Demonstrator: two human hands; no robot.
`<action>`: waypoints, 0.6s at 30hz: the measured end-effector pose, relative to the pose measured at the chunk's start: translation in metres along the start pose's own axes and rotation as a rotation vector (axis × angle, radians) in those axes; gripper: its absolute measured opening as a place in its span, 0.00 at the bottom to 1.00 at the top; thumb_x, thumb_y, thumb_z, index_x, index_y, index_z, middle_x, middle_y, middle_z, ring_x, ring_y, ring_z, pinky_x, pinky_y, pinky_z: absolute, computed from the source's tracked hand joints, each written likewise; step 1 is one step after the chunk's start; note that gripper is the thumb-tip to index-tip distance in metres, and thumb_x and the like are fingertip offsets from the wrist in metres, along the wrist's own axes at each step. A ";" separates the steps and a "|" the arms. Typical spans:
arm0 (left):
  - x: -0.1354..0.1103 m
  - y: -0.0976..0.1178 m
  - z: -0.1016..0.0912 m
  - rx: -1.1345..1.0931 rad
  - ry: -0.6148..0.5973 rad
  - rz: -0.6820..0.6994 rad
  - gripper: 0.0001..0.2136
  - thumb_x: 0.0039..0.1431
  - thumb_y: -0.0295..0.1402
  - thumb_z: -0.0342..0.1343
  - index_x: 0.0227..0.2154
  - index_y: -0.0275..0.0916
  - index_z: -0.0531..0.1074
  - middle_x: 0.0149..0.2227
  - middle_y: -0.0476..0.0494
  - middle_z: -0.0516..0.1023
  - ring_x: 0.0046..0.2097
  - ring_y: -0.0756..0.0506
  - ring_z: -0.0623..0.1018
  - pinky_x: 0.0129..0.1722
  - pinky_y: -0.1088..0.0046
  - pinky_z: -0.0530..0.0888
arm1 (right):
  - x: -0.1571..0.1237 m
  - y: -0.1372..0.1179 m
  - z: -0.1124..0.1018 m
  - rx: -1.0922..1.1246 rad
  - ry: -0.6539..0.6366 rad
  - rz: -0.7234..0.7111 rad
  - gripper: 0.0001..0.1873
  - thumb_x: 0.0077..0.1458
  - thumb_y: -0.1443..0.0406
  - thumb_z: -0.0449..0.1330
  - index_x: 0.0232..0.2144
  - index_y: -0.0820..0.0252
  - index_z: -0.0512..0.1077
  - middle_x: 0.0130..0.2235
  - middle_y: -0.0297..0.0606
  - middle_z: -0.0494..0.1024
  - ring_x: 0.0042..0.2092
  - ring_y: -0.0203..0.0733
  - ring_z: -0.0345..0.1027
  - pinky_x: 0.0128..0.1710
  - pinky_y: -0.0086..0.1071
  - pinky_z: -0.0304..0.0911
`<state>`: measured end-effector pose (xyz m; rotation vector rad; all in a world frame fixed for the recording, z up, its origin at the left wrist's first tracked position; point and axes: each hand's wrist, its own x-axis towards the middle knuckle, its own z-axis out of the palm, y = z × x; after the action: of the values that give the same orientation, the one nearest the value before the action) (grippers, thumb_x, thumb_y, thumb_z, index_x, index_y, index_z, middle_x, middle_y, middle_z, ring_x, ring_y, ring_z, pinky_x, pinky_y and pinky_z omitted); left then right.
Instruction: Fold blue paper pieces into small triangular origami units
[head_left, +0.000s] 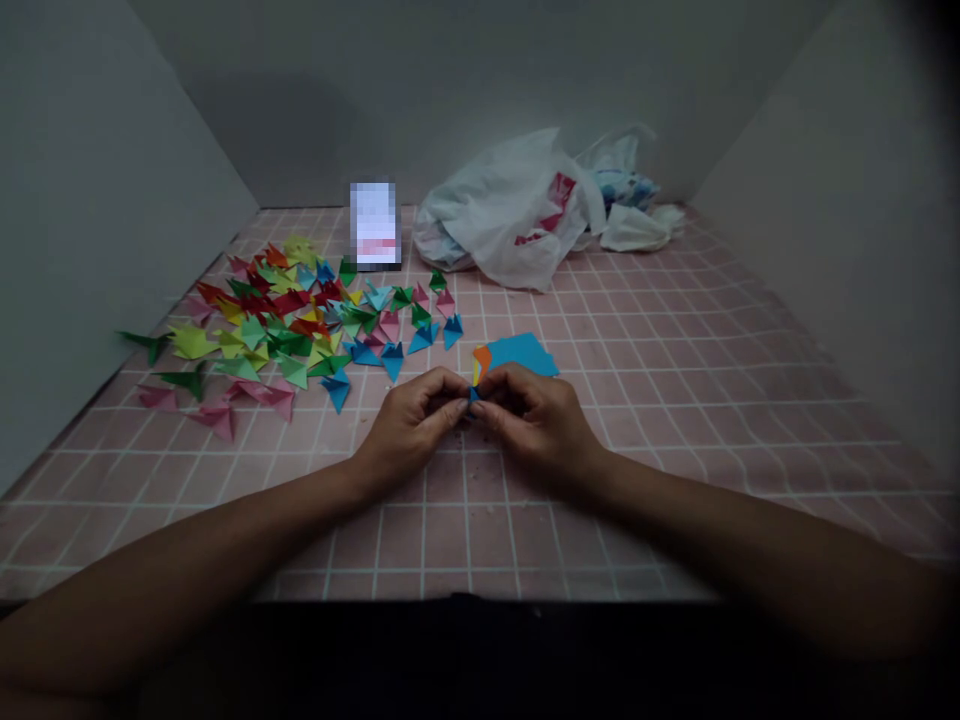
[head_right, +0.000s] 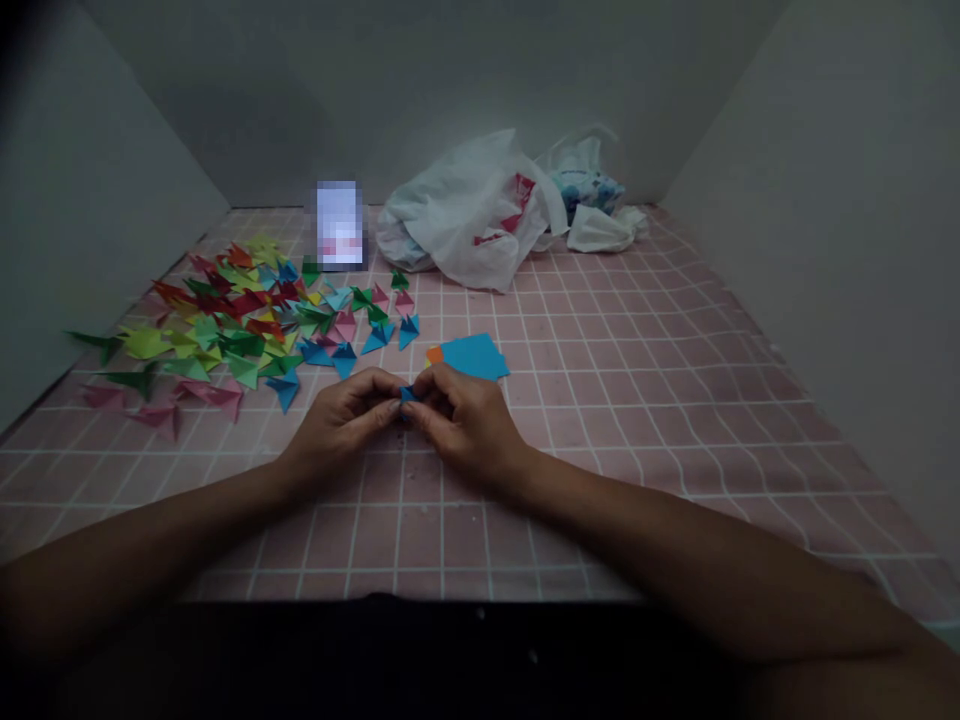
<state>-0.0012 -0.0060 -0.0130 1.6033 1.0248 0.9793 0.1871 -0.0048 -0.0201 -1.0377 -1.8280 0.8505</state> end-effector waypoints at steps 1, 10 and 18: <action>0.000 0.000 0.000 0.015 0.000 0.001 0.04 0.60 0.32 0.58 0.34 0.38 0.74 0.33 0.48 0.77 0.35 0.48 0.76 0.38 0.72 0.73 | 0.000 -0.001 0.000 -0.004 0.001 -0.002 0.05 0.59 0.64 0.64 0.33 0.58 0.71 0.29 0.34 0.77 0.30 0.37 0.70 0.31 0.32 0.62; 0.000 -0.004 -0.001 -0.001 -0.004 0.020 0.04 0.60 0.32 0.58 0.34 0.38 0.74 0.33 0.48 0.77 0.36 0.48 0.77 0.38 0.72 0.73 | -0.001 0.000 -0.001 0.013 -0.014 -0.007 0.04 0.60 0.65 0.62 0.34 0.59 0.71 0.29 0.34 0.76 0.29 0.36 0.69 0.29 0.31 0.62; 0.001 -0.004 -0.001 -0.018 0.003 0.011 0.04 0.60 0.32 0.59 0.35 0.38 0.74 0.33 0.48 0.78 0.36 0.48 0.78 0.39 0.72 0.75 | 0.002 0.000 -0.002 0.053 -0.045 -0.025 0.03 0.62 0.67 0.58 0.35 0.59 0.71 0.29 0.33 0.75 0.30 0.36 0.67 0.31 0.31 0.61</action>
<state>-0.0028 -0.0037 -0.0164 1.5950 1.0078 0.9957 0.1888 -0.0029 -0.0189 -0.9672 -1.8429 0.9088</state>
